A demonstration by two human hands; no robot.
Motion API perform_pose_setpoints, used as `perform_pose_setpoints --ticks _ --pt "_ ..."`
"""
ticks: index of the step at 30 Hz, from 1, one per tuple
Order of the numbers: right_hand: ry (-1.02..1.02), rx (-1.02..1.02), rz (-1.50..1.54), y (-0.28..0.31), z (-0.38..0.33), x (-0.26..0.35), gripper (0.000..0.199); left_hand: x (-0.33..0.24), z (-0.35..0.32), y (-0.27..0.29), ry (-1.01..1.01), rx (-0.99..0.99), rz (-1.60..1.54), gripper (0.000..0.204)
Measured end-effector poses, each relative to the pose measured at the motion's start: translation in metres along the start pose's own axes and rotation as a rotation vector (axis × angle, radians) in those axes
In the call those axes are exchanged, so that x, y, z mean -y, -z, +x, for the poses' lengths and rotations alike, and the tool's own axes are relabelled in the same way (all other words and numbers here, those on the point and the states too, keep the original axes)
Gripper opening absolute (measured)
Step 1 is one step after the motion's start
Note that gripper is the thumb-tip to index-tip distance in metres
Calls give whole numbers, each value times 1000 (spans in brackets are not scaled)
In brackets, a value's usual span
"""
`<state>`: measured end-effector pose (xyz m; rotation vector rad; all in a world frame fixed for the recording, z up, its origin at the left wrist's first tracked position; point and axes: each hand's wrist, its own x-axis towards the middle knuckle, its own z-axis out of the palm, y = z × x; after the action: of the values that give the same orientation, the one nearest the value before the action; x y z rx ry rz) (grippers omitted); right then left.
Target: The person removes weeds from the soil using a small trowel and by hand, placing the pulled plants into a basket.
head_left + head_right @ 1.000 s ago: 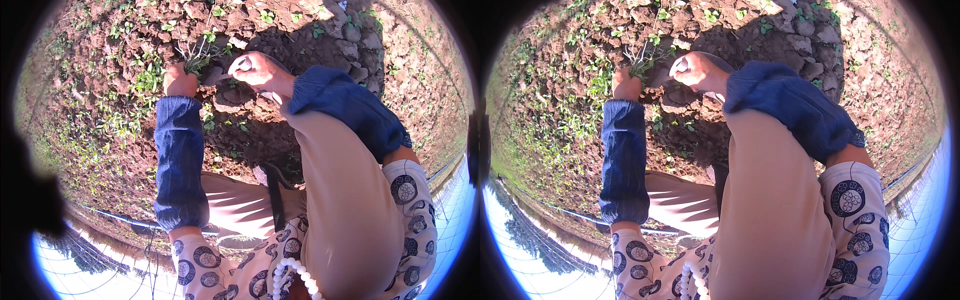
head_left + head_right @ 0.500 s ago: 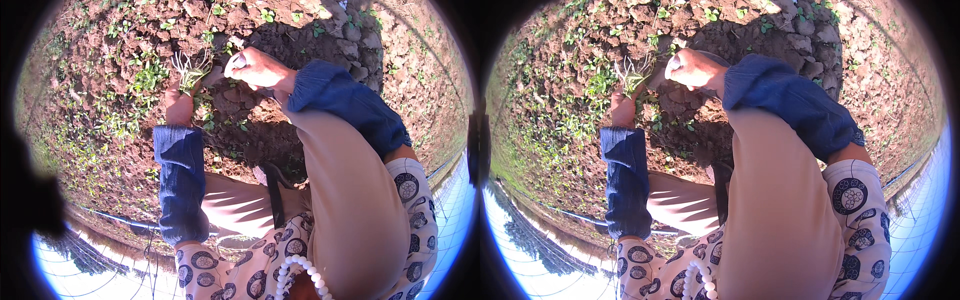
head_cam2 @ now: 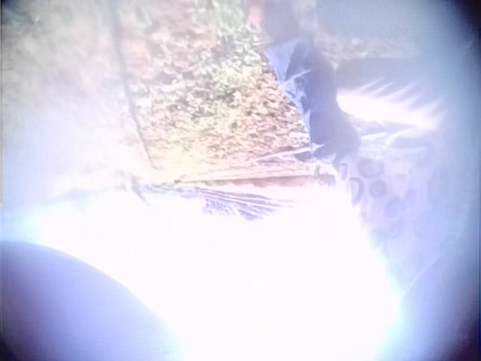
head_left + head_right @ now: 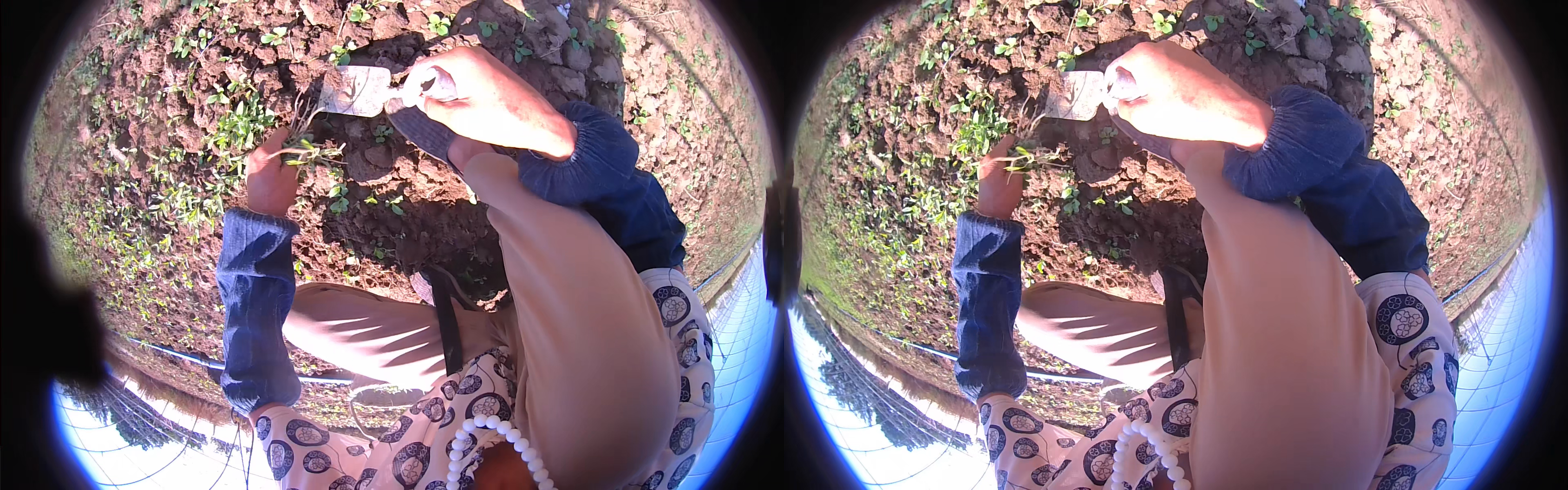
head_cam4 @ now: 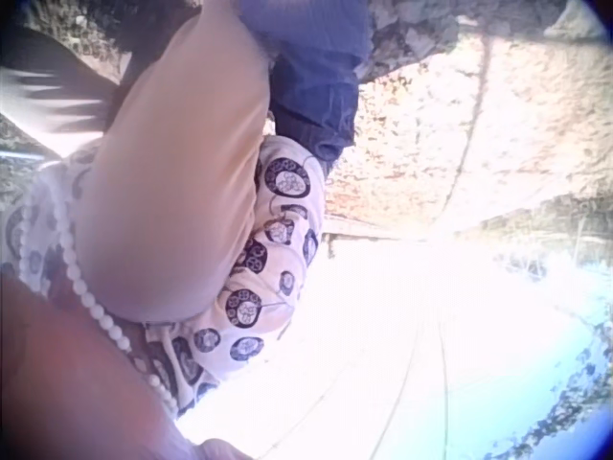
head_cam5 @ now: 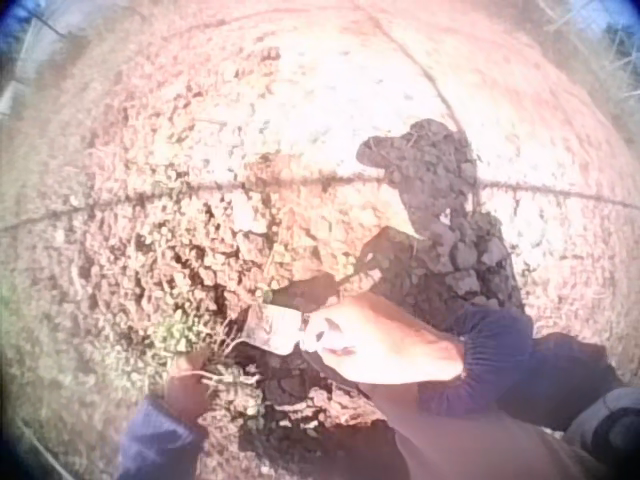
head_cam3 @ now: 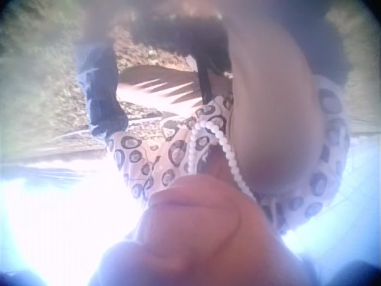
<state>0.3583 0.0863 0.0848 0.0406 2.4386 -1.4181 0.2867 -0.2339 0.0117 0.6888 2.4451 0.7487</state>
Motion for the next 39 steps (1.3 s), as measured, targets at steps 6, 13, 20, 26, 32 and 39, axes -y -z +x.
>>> perform_pose_setpoints --ticks 6,13,20,26,32,39 --pt "46 -97 -11 -3 5 -6 13 -17 66 11 253 -85 376 25" --pt "23 -37 -73 -14 16 -4 16 -49 -22 -28 -72 -43 373 29" --pt "56 122 -158 -34 46 4 15 -47 -45 -36 -83 -112 81 33" --pt "45 164 -195 -24 44 20 13 -18 22 -23 291 -326 -14 31" --pt "21 83 -212 -22 36 -3 14 -54 -46 -72 -16 -78 85 57" --pt "69 73 -174 -34 24 1 6 -12 -10 -41 254 -272 -479 45"
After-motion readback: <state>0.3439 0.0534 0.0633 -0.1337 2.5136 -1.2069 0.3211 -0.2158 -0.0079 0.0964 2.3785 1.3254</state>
